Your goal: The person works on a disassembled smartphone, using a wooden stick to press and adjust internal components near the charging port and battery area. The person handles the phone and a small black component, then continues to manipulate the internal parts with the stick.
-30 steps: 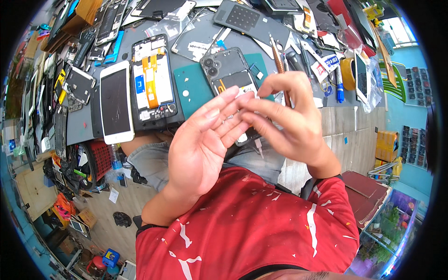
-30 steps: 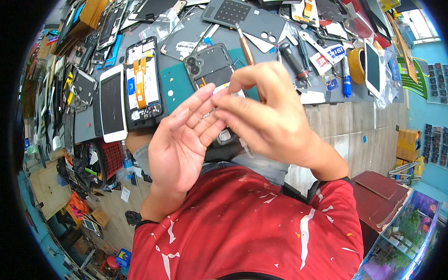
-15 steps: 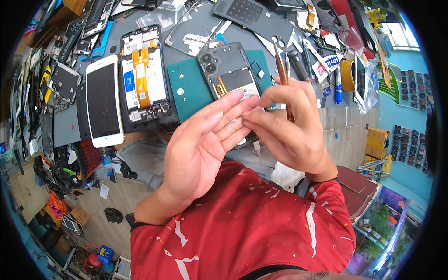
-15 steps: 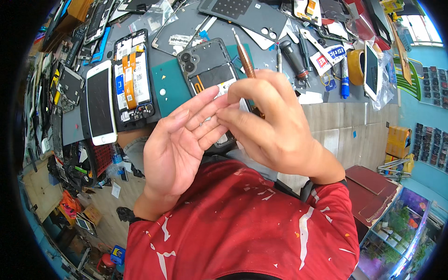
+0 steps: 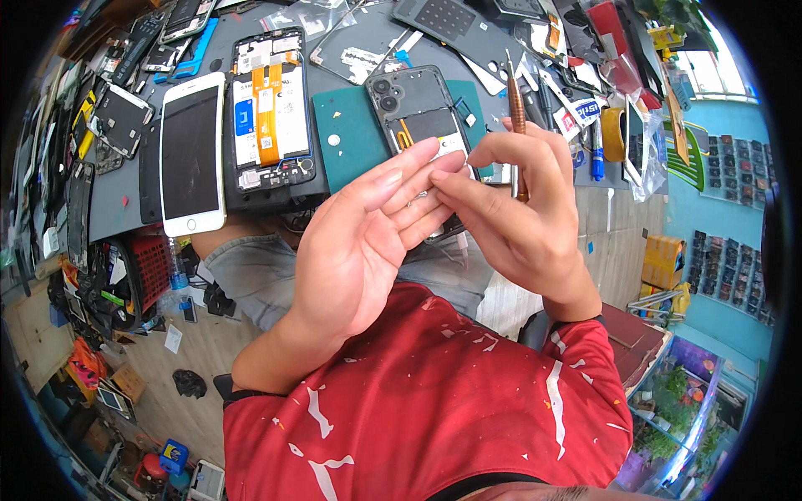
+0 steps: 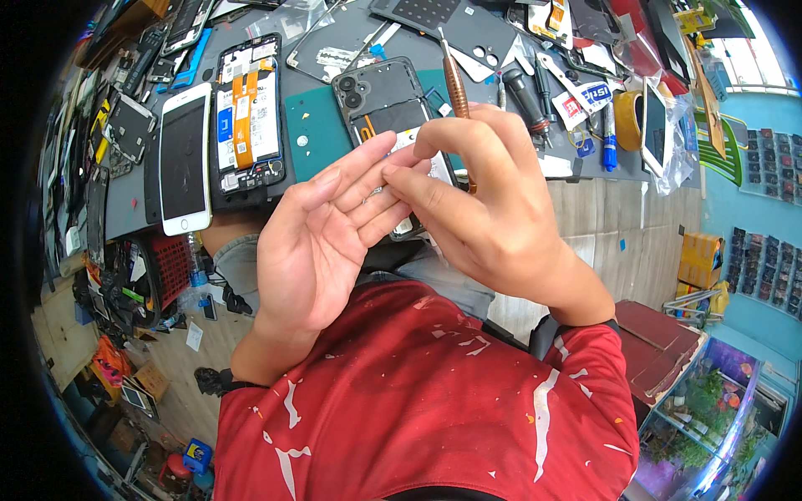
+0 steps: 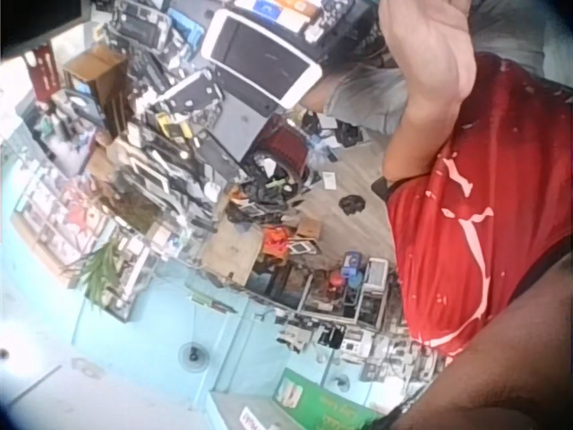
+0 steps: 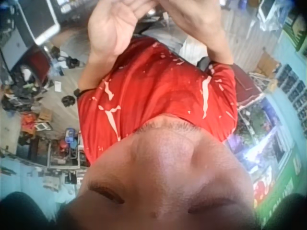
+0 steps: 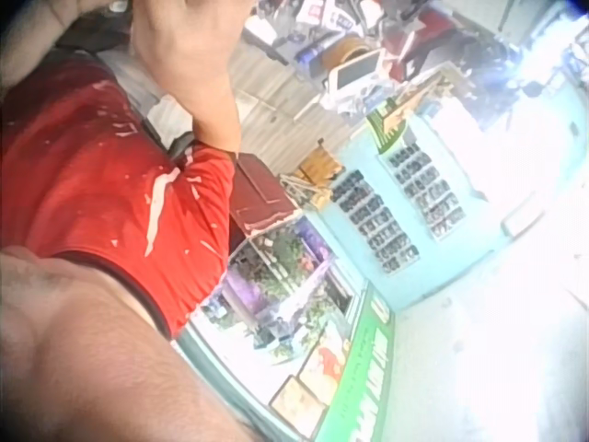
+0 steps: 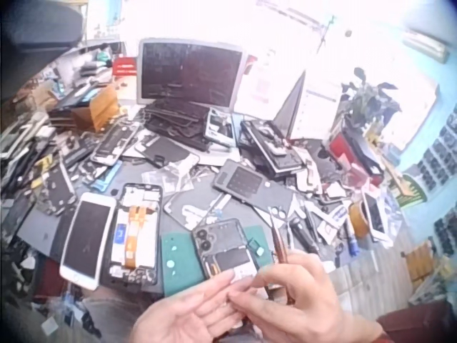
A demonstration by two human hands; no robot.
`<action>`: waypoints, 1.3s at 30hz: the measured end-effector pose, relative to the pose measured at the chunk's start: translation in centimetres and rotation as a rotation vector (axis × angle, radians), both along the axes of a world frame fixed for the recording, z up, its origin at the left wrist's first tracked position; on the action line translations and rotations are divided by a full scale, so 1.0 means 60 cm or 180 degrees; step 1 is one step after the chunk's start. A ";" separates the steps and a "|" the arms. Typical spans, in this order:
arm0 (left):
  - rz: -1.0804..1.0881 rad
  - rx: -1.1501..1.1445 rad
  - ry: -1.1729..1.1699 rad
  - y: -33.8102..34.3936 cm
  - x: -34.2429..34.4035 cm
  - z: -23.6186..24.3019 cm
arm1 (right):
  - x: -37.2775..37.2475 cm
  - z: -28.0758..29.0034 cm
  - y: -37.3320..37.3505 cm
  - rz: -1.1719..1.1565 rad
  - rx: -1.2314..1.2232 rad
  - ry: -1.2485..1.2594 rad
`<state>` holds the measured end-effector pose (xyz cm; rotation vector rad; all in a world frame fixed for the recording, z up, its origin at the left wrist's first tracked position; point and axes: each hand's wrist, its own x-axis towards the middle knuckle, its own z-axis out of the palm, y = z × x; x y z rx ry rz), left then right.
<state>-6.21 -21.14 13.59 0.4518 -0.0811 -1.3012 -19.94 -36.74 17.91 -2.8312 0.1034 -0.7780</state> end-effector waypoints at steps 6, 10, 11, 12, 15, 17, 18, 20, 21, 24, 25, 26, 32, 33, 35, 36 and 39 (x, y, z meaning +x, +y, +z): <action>0.0014 0.0033 -0.0064 0.003 -0.001 0.000 | -0.010 -0.001 0.009 0.0140 -0.0141 0.0050; -0.0056 0.0178 -0.0197 0.004 -0.006 0.006 | -0.004 0.003 0.006 0.0204 0.0082 0.0033; -0.0078 0.0166 -0.0213 0.005 -0.007 0.006 | -0.003 0.005 0.005 0.0210 0.0160 0.0073; -0.0057 0.0162 -0.0136 0.007 -0.009 0.004 | -0.003 0.009 0.005 0.0220 0.0251 0.0133; -0.0038 0.0157 0.0009 0.014 -0.016 -0.003 | -0.006 0.023 0.006 0.0250 0.0555 0.0343; -0.0089 0.0161 -0.0009 0.016 -0.020 -0.004 | -0.005 0.028 0.006 0.0317 0.0546 0.0337; -0.0101 0.0126 -0.0003 0.016 -0.021 -0.004 | -0.005 0.029 0.005 0.0346 0.0539 0.0335; -0.0124 0.0058 0.0007 0.017 -0.024 -0.004 | -0.005 0.028 0.005 0.0379 0.0477 0.0261; -0.0142 0.0017 0.0054 0.017 -0.025 -0.005 | -0.006 0.027 0.006 0.0382 0.0449 0.0232; -0.0191 -0.0043 0.0144 0.019 -0.028 -0.005 | -0.009 0.026 0.009 0.0371 0.0365 0.0159; -0.0204 -0.0021 0.0138 0.019 -0.029 -0.005 | -0.010 0.024 0.009 0.0379 0.0363 0.0138; -0.0216 0.0001 0.0133 0.019 -0.030 -0.005 | -0.011 0.022 0.009 0.0387 0.0360 0.0118; -0.0137 0.0060 -0.0001 0.021 -0.038 -0.001 | -0.021 0.022 0.013 0.0388 0.0323 0.0182; -0.0160 0.0053 -0.0001 0.022 -0.038 -0.001 | -0.023 0.023 0.014 0.0388 0.0310 0.0201; -0.0204 0.0039 -0.0001 0.023 -0.037 -0.001 | -0.025 0.025 0.015 0.0399 0.0262 0.0205; -0.0202 0.0060 -0.0014 0.024 -0.038 -0.002 | -0.025 0.025 0.016 0.0412 0.0227 0.0195; -0.0191 0.0091 -0.0044 0.026 -0.040 -0.003 | -0.027 0.022 0.015 0.0465 0.0258 0.0276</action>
